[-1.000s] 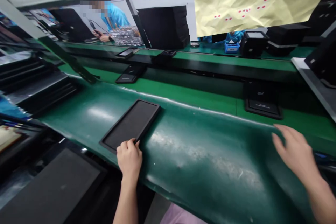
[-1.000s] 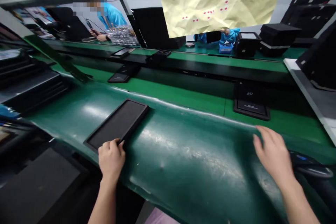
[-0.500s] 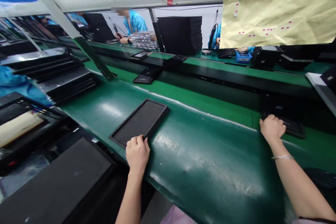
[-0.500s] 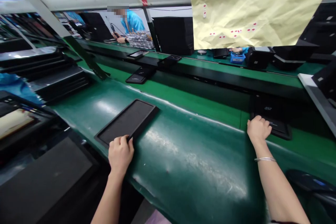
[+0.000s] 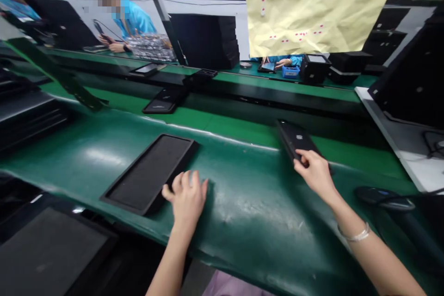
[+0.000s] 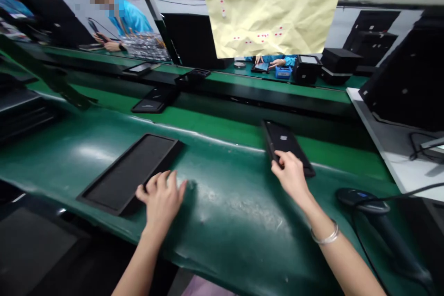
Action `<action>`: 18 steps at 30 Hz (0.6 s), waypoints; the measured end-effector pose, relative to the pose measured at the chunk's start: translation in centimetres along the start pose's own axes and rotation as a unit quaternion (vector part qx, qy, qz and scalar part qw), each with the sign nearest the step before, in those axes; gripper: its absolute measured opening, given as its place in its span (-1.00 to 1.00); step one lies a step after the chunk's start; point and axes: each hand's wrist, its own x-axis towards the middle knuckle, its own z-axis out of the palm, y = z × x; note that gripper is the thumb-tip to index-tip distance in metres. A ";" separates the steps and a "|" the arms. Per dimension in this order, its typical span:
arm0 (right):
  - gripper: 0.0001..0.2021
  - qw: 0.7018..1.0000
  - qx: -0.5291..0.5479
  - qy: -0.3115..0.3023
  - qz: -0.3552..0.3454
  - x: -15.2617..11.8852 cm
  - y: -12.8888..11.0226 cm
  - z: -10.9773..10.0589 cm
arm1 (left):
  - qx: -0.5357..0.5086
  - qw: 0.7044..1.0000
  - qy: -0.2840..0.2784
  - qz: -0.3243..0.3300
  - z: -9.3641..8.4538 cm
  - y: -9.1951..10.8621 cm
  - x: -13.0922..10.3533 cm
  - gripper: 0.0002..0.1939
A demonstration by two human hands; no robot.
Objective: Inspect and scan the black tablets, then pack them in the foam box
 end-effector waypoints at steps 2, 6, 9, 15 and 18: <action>-0.72 0.995 0.042 -0.051 -0.079 -3.4 -2.7 -0.8 | -0.053 0.997 -0.013 0.052 0.3 2.5 0.7 -0.63; -0.71 0.957 0.085 -0.186 -0.205 -10.0 -4.4 -1.8 | -0.159 0.976 -0.063 0.138 0.9 5.8 1.0 -0.64; -0.64 0.923 0.052 -0.319 -0.209 -13.3 -2.6 -2.8 | -0.237 0.943 -0.128 0.196 1.2 6.7 -0.2 -0.61; -0.86 0.936 0.036 -0.324 -0.130 -13.2 1.3 -5.2 | -0.334 0.895 -0.221 0.196 0.9 7.8 -4.1 -0.20; -0.73 0.976 -0.034 -0.183 -0.116 -11.2 1.7 -3.6 | -0.347 0.888 -0.239 0.182 0.7 8.4 -5.4 -0.07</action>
